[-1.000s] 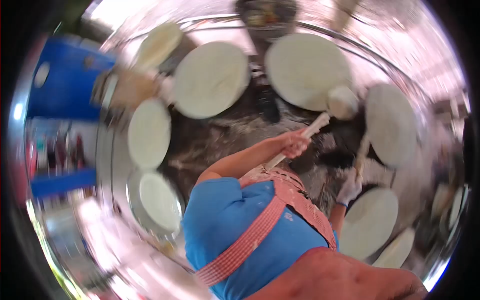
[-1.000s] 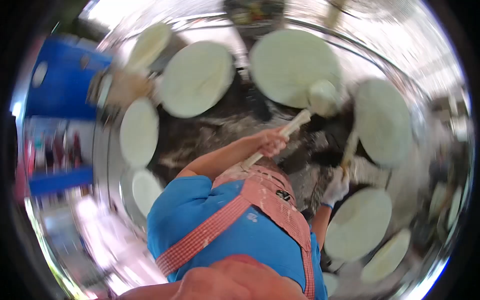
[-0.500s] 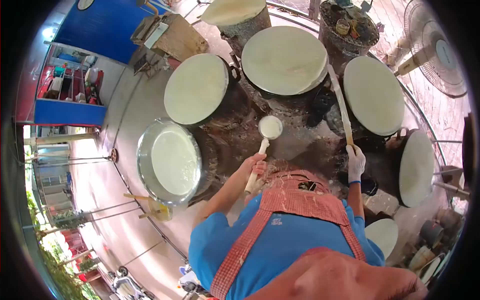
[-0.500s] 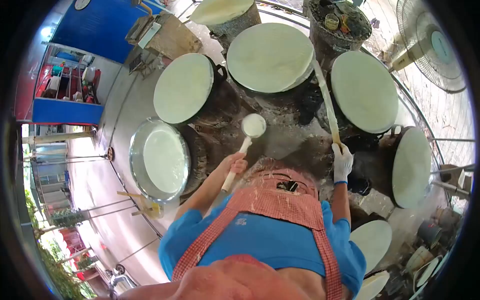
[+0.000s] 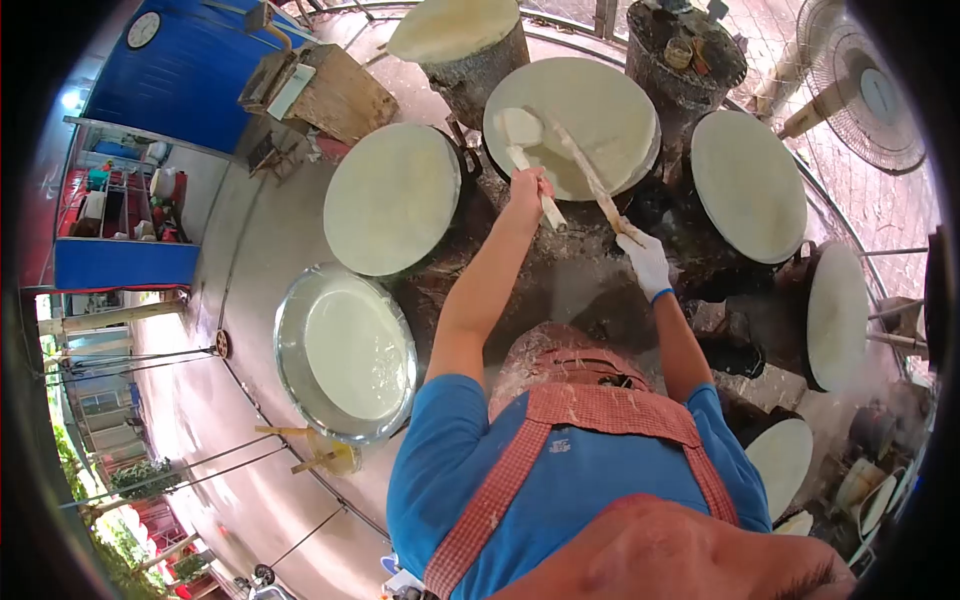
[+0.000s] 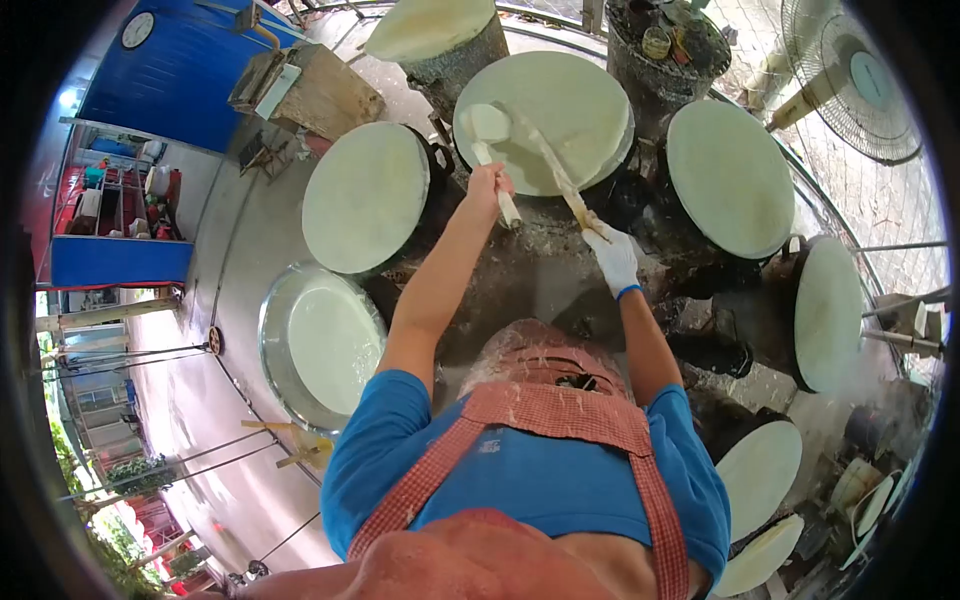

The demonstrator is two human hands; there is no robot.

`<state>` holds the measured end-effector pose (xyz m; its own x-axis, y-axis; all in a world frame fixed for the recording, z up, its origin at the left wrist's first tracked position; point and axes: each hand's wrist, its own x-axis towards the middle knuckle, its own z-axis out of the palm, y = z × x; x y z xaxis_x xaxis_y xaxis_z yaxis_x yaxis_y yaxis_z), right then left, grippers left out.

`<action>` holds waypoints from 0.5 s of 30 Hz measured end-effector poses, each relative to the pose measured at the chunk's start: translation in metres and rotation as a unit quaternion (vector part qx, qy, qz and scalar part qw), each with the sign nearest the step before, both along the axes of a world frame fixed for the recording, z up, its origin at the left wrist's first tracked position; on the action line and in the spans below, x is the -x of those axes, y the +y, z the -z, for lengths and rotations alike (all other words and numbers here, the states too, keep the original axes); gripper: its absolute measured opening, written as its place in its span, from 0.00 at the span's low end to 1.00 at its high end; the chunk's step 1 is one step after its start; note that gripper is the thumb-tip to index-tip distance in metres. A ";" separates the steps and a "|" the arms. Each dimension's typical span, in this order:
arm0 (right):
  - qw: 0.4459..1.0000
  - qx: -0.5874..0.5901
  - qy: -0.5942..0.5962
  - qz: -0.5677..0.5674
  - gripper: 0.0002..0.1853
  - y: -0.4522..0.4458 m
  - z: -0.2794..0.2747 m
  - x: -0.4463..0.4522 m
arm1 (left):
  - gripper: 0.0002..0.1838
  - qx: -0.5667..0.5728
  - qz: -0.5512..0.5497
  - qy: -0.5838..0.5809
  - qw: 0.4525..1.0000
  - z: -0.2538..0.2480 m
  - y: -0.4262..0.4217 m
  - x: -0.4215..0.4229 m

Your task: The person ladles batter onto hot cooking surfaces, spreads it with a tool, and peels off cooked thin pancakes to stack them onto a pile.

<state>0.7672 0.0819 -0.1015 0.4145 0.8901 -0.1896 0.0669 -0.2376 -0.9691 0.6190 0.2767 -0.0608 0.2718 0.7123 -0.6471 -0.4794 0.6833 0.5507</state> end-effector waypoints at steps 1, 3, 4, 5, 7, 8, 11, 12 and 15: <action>0.998 0.041 -0.044 -0.027 0.23 0.003 -0.002 0.005 | 0.10 0.002 -0.016 0.006 1.000 0.004 0.001 0.002; 0.977 0.073 -0.194 -0.056 0.19 0.005 0.002 0.016 | 0.11 -0.004 -0.007 -0.021 1.000 0.017 0.003 0.014; 0.977 0.075 -0.194 -0.055 0.19 0.006 -0.009 0.018 | 0.13 -0.009 0.004 -0.048 0.999 0.022 0.004 0.021; 0.932 0.127 -0.335 -0.060 0.15 0.006 -0.028 0.018 | 0.11 -0.005 0.020 -0.060 0.998 0.018 0.004 0.027; 0.855 0.098 -0.508 -0.031 0.13 0.008 -0.033 0.018 | 0.10 -0.003 0.037 -0.099 0.994 0.020 0.006 0.044; 0.879 0.159 -0.449 -0.035 0.14 0.010 -0.031 0.014 | 0.08 -0.005 0.052 -0.142 0.989 0.018 0.005 0.050; 0.924 0.094 -0.371 -0.022 0.17 0.017 -0.016 0.037 | 0.06 -0.011 0.045 -0.144 0.988 0.020 0.003 0.059; 0.937 0.084 -0.337 -0.047 0.17 0.021 -0.002 0.042 | 0.06 -0.046 0.067 -0.164 0.983 0.023 0.001 0.062; 0.909 0.155 -0.385 -0.040 0.18 0.023 -0.031 0.036 | 0.09 0.008 0.058 -0.186 0.981 0.016 0.003 0.074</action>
